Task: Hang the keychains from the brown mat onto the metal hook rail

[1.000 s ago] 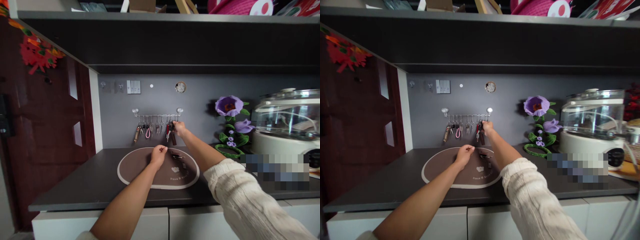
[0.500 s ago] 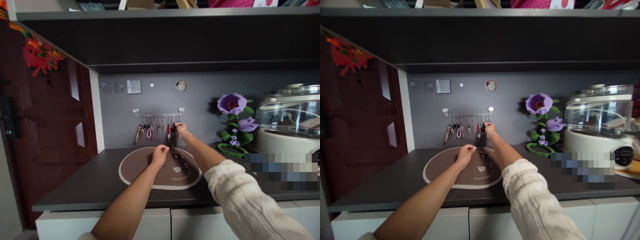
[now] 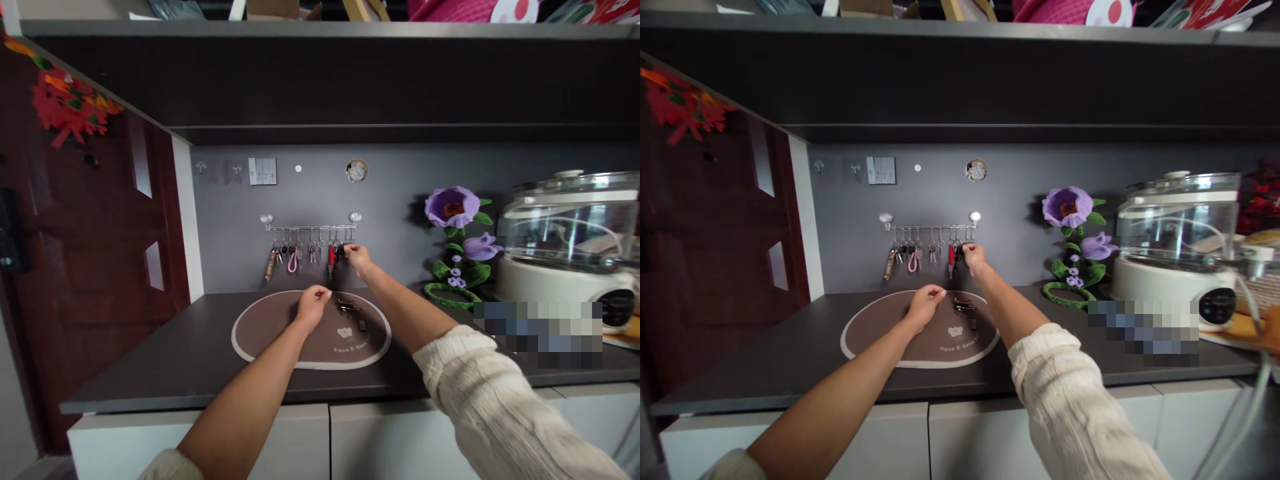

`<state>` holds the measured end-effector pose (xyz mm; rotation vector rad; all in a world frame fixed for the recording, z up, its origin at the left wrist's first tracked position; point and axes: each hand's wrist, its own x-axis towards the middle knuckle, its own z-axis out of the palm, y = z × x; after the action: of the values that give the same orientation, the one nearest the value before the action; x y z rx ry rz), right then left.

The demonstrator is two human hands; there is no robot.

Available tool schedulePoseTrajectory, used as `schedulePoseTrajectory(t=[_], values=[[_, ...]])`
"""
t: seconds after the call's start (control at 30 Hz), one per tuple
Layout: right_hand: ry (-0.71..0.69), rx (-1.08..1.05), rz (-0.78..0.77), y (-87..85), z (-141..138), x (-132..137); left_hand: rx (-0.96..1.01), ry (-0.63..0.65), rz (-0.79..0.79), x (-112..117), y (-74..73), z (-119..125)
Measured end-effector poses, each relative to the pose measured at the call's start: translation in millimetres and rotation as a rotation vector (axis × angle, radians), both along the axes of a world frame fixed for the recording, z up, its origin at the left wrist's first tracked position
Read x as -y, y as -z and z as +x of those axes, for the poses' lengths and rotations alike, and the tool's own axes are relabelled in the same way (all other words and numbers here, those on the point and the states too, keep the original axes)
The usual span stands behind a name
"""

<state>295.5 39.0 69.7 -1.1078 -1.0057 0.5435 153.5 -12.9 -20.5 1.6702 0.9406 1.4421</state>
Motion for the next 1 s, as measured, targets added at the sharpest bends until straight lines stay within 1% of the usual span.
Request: schedulePoseTrajectory(t=[0.1, 0.17, 0.33, 0.5, 0.63, 0.8, 0.9, 1.0], values=[[0.039, 0.063, 0.022, 1.9, 1.3, 12.4, -0.033, 0.024, 0.011, 3.4, -1.9, -0.4], [0.035, 0.087, 0.024, 4.3, 1.5, 22.1, -0.06, 0.041, 0.017, 5.7, -2.8, -0.7], [-0.05, 0.111, 0.025, 14.7, 0.4, 48.6, -0.116, 0.072, 0.046, 5.0, -0.5, -1.1], [-0.112, 0.126, 0.013, 32.5, 1.4, 72.3, -0.137, 0.121, 0.078, -0.1, 4.6, -0.4], [-0.122, 0.19, 0.026, 52.6, 4.4, 83.8, -0.158, 0.115, 0.063, 2.3, 4.5, -0.5], [-0.116, 0.361, -0.01, 74.2, 8.4, 89.0, -0.202, 0.108, 0.062, 5.8, 3.3, -1.8], [-0.12, 0.546, -0.048, 78.8, 9.6, 92.1, -0.215, 0.097, 0.053, 4.7, 4.0, -2.4], [-0.116, 0.734, -0.076, 79.0, 10.1, 96.2, -0.224, 0.072, 0.035, 2.7, 4.9, -2.3]])
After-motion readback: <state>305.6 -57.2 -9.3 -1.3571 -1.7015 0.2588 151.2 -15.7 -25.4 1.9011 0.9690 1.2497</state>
